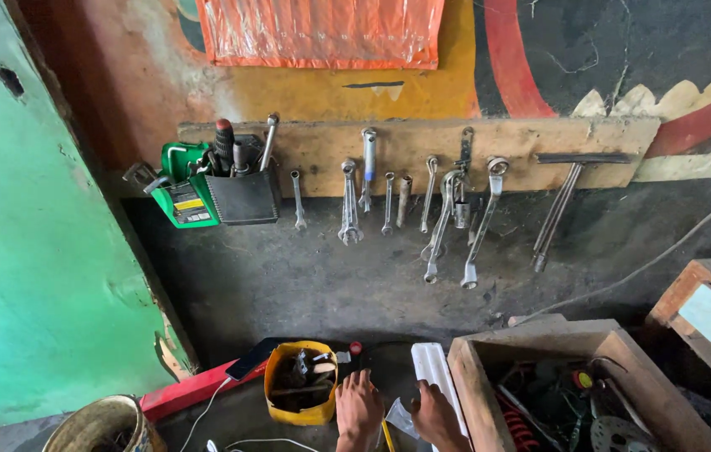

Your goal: Cleaning and inspecting a motorcycle engine cylinder block and selecting tools from a rack

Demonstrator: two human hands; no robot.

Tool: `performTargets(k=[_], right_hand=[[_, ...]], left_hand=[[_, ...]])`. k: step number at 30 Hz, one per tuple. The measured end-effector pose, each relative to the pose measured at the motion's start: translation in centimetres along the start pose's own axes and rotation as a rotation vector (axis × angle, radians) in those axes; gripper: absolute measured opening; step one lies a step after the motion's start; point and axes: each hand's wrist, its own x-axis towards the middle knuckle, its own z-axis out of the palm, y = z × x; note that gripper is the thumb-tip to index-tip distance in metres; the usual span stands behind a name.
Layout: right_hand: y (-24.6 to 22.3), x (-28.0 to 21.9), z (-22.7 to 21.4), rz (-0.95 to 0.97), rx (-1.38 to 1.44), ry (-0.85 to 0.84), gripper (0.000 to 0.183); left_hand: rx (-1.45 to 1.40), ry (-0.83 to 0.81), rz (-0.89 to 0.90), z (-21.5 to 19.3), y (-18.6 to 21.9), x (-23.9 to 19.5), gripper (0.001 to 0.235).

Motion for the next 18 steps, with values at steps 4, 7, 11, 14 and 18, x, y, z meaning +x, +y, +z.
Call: performTargets(k=[4,7,11,14,18], right_hand=[[1.7,0.2,1.4,0.009,0.060,-0.058,0.036],[3.2,0.4,3.1,0.119,0.013,-0.042,0.036],[1.6,-0.2,0.8,0.292,-0.032,-0.145,0.039],[2.8,-0.3,1.7,0.339,-0.056,-0.132,0.033],[4.3,-0.7,2.9,0.447,-0.101,-0.220,0.034]], left_hand=[[-0.012,0.003,-0.007,1.1,-0.7,-0.4,0.042],[-0.019,-0.018,-0.018,1.6,-0.4,-1.0,0.040],[0.013,-0.174,-0.005,1.9,0.6,-2.0,0.041],[-0.083,-0.185,-0.015,2.6,0.7,-2.8,0.046],[-0.109,-0.098,-0.037,8.0,-0.8,-3.7,0.047]])
